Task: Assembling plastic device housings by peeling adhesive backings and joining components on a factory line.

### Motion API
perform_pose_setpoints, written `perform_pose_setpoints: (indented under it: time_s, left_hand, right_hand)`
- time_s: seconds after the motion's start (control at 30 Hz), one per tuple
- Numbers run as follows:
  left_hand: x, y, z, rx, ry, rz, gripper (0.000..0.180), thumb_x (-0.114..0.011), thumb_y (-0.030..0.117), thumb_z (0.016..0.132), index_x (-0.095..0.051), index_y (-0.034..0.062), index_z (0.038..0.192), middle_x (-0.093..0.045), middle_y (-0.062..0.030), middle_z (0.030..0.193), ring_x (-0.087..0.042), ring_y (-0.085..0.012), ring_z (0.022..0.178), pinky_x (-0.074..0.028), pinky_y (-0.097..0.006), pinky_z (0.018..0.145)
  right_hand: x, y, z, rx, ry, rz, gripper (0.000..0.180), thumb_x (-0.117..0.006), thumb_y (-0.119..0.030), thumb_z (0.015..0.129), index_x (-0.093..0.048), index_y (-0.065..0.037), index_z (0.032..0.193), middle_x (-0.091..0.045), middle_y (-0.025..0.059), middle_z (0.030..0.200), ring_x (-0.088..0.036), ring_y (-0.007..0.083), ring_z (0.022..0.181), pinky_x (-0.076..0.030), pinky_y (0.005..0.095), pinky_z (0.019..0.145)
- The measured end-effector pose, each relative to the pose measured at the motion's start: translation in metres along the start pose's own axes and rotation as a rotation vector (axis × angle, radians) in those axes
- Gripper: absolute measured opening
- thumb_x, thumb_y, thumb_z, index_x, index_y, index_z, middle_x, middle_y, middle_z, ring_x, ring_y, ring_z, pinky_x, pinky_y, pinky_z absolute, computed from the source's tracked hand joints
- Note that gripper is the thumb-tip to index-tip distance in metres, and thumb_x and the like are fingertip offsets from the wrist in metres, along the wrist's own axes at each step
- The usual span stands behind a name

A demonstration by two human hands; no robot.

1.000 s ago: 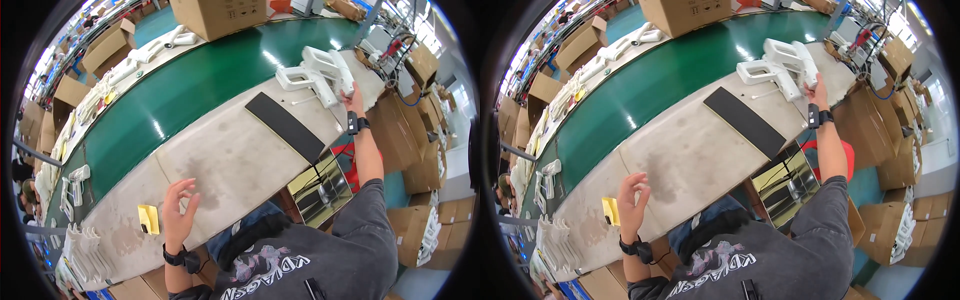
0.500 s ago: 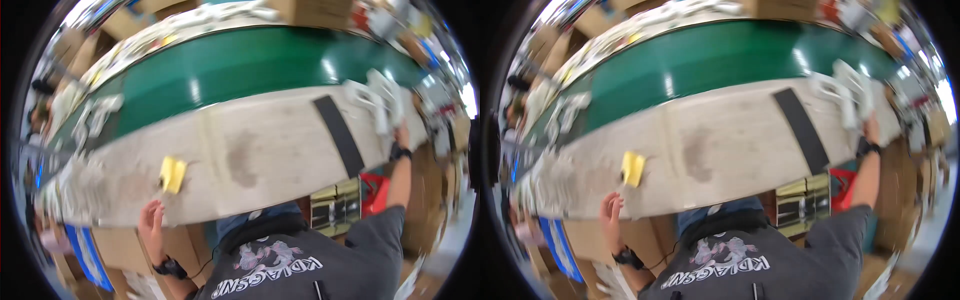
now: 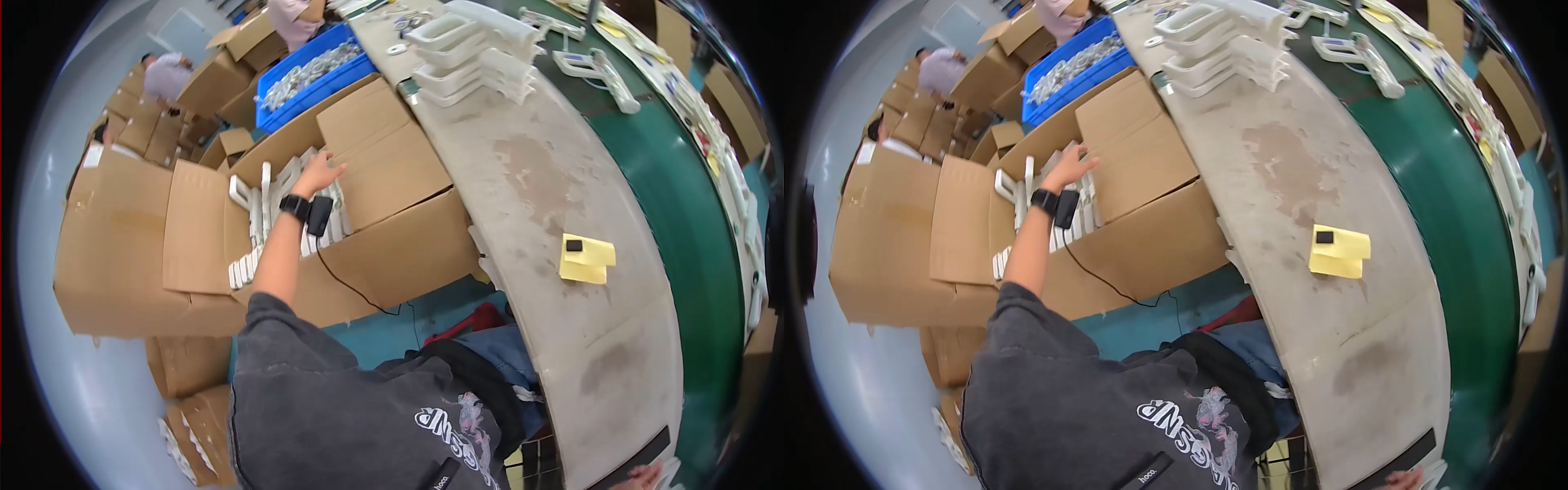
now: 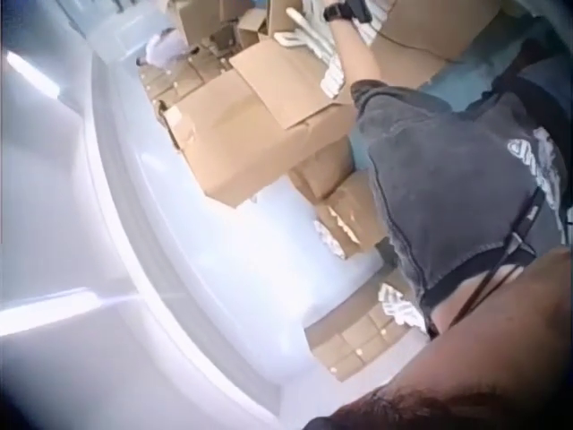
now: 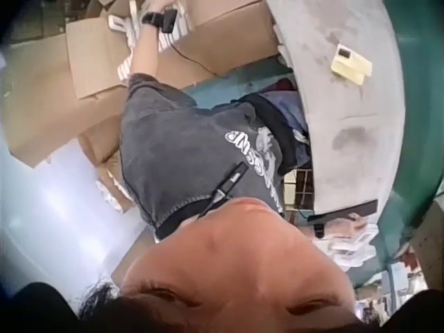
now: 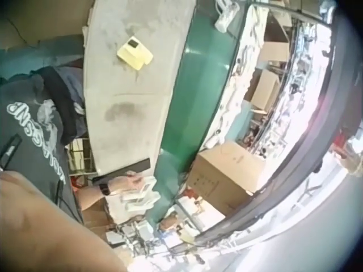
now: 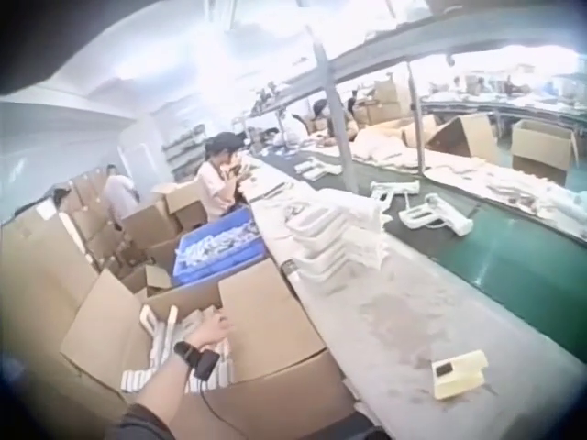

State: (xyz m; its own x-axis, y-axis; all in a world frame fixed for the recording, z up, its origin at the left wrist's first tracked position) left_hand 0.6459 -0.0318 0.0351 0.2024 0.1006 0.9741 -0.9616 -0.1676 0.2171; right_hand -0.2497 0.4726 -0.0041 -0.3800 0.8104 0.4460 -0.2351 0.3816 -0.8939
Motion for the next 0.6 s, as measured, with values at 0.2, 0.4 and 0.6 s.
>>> perform_pose_setpoints:
  time_s: [0.2, 0.4, 0.6]
  left_hand:
    - [-0.098, -0.066, 0.034, 0.252, -0.474, 0.115, 0.076, -0.073, 0.042, 0.081, -0.054, -0.0069, 0.136, -0.062, -0.0285, 0.129, -0.066, -0.0363, 0.111, -0.052, -0.041, 0.094]
    - [-0.087, -0.077, -0.019, 0.167, -0.751, -0.135, 0.089, -0.060, 0.069, 0.083, -0.059, -0.0027, 0.135, -0.064, -0.0209, 0.131, -0.063, -0.0308, 0.117, -0.047, -0.036, 0.102]
    - [-0.062, -0.122, -0.002, 0.219, -0.688, -0.138, 0.099, -0.065, 0.068, 0.084, -0.049, -0.0114, 0.140, -0.055, -0.0248, 0.141, -0.056, -0.0313, 0.127, -0.045, -0.037, 0.105]
  right_hand:
    - [-0.149, -0.130, -0.105, 0.119, -0.336, -0.188, 0.026, -0.060, -0.020, 0.103, -0.065, 0.005, 0.100, -0.062, 0.0104, 0.074, -0.057, 0.0175, 0.067, -0.049, 0.0325, 0.062]
    - [-0.190, -0.086, -0.106, 0.171, -0.556, -0.047, 0.016, -0.058, -0.014, 0.103, -0.063, 0.000, 0.108, -0.053, -0.0012, 0.073, -0.043, 0.0040, 0.059, -0.033, 0.0194, 0.050]
    - [-0.210, -0.067, -0.092, 0.094, -0.534, -0.078, 0.017, -0.058, -0.015, 0.103, -0.064, 0.000, 0.110, -0.058, 0.0001, 0.078, -0.043, 0.0037, 0.060, -0.033, 0.0189, 0.051]
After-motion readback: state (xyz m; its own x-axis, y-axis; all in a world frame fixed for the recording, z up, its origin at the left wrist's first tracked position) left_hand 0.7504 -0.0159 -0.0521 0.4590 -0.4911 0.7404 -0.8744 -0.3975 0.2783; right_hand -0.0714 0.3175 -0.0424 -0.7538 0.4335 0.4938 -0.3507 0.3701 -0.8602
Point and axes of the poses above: each hand's wrist, its own z-axis towards the middle knuckle, its own x-axis out of the back of the hand, y = z × x, the point moved 1 cm from there along z, towards the middle knuckle
